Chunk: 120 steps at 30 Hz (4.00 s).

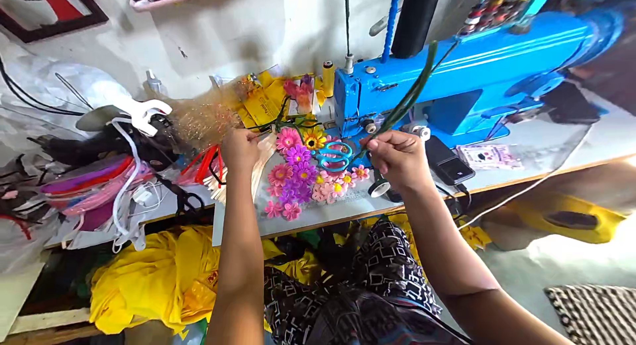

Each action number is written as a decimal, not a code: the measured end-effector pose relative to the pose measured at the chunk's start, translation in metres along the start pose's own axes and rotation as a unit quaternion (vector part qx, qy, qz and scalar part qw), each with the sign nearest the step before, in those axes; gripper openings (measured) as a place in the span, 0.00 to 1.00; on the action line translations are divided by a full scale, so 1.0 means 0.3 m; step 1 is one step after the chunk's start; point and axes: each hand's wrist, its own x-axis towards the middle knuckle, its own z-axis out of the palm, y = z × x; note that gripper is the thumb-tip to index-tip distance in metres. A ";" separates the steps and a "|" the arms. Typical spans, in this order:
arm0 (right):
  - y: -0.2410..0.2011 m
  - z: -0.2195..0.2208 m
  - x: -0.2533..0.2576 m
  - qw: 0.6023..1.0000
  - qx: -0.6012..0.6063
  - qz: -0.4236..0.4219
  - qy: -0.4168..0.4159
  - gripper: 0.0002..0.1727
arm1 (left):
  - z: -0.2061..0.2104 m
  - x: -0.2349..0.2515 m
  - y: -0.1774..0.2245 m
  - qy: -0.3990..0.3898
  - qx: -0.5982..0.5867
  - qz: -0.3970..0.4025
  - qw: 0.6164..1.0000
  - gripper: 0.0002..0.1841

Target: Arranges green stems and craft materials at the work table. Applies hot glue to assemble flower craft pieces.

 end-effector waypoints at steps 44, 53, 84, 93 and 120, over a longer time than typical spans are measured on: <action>0.072 0.037 -0.057 0.996 -0.021 0.090 -0.002 0.10 | 0.250 0.327 0.127 -0.081 -0.042 -0.099 0.991 0.27; 0.013 0.051 0.054 0.995 -0.078 0.056 -0.042 0.05 | 0.004 0.190 0.132 -0.008 -0.208 0.096 0.973 0.18; 0.079 0.484 0.083 0.941 -0.024 0.182 -0.284 0.04 | -0.014 -0.346 0.029 0.216 -0.655 0.047 0.723 0.02; 0.092 0.478 0.065 0.949 -0.021 0.151 -0.277 0.04 | -0.057 -0.317 0.067 0.162 -0.740 -0.035 0.652 0.05; 0.148 0.519 -0.008 0.936 -0.272 -0.058 -0.215 0.10 | 0.058 -0.494 -0.011 0.066 -0.652 -0.173 0.735 0.13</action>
